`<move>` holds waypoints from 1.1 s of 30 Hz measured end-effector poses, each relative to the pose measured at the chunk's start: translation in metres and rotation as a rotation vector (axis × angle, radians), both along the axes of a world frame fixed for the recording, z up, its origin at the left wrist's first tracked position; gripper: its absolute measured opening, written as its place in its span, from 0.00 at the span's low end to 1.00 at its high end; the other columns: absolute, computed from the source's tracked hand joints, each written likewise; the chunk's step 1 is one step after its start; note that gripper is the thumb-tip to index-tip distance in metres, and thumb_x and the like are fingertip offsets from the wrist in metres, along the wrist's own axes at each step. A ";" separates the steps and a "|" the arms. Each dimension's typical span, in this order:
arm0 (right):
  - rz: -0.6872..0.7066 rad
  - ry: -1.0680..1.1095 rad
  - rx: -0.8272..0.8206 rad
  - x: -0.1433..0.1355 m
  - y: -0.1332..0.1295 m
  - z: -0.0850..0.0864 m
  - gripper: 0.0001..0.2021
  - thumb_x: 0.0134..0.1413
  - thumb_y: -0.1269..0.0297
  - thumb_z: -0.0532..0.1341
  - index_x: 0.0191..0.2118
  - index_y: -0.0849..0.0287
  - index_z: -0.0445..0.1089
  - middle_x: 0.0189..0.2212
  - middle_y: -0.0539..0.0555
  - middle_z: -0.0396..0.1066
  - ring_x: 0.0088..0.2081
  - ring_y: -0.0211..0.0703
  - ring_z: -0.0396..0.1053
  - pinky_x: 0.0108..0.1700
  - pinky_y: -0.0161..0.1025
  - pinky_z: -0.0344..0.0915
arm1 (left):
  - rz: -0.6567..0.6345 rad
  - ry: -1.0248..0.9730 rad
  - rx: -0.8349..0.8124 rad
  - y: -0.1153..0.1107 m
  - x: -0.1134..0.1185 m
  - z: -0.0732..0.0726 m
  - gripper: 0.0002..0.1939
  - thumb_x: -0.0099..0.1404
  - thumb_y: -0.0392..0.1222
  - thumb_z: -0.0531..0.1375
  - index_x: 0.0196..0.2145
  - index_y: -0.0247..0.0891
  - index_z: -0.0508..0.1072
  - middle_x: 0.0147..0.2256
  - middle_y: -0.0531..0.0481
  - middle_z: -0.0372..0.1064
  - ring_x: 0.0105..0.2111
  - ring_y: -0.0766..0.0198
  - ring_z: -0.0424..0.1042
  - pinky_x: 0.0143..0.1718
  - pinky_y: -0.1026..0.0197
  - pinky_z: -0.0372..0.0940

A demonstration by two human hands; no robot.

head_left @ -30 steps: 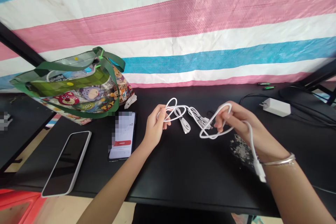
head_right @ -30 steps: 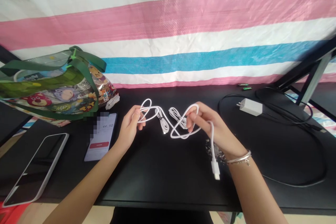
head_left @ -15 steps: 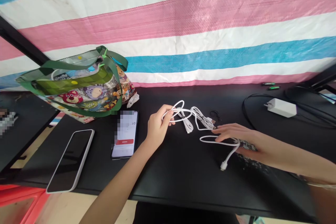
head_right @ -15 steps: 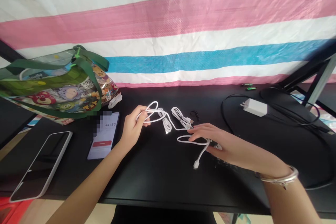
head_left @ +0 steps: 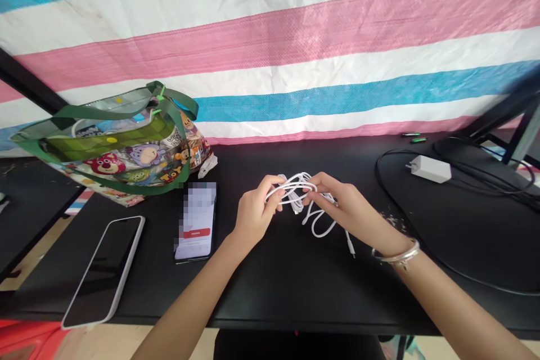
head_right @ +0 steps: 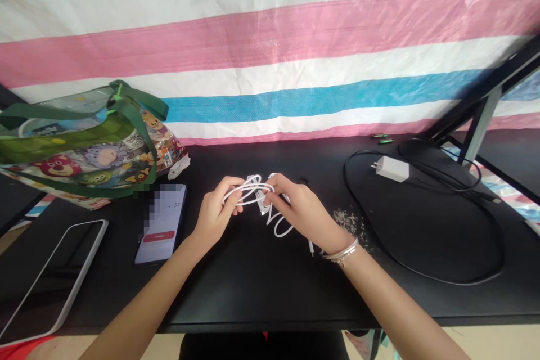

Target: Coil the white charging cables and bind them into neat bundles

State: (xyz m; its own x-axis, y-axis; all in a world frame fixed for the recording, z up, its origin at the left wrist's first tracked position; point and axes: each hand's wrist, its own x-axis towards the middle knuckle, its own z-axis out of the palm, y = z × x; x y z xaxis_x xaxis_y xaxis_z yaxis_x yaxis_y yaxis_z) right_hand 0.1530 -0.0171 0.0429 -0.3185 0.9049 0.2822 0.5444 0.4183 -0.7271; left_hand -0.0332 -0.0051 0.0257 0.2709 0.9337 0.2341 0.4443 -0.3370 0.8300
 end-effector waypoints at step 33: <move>-0.182 0.037 0.339 -0.009 0.002 -0.020 0.06 0.61 0.69 0.54 0.37 0.54 0.67 0.32 0.51 0.77 0.30 0.40 0.75 0.33 0.34 0.70 | -0.158 0.028 0.005 -0.002 0.006 -0.002 0.15 0.69 0.42 0.46 0.38 0.39 0.71 0.24 0.53 0.67 0.26 0.64 0.68 0.34 0.64 0.61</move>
State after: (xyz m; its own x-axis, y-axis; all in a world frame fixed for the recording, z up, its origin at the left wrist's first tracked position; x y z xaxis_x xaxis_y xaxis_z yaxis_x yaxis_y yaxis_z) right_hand 0.1444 -0.0154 0.0230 -0.1450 0.7991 0.5834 0.6082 0.5371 -0.5844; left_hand -0.0273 -0.0075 0.0232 0.4206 0.8780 0.2285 0.4088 -0.4082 0.8162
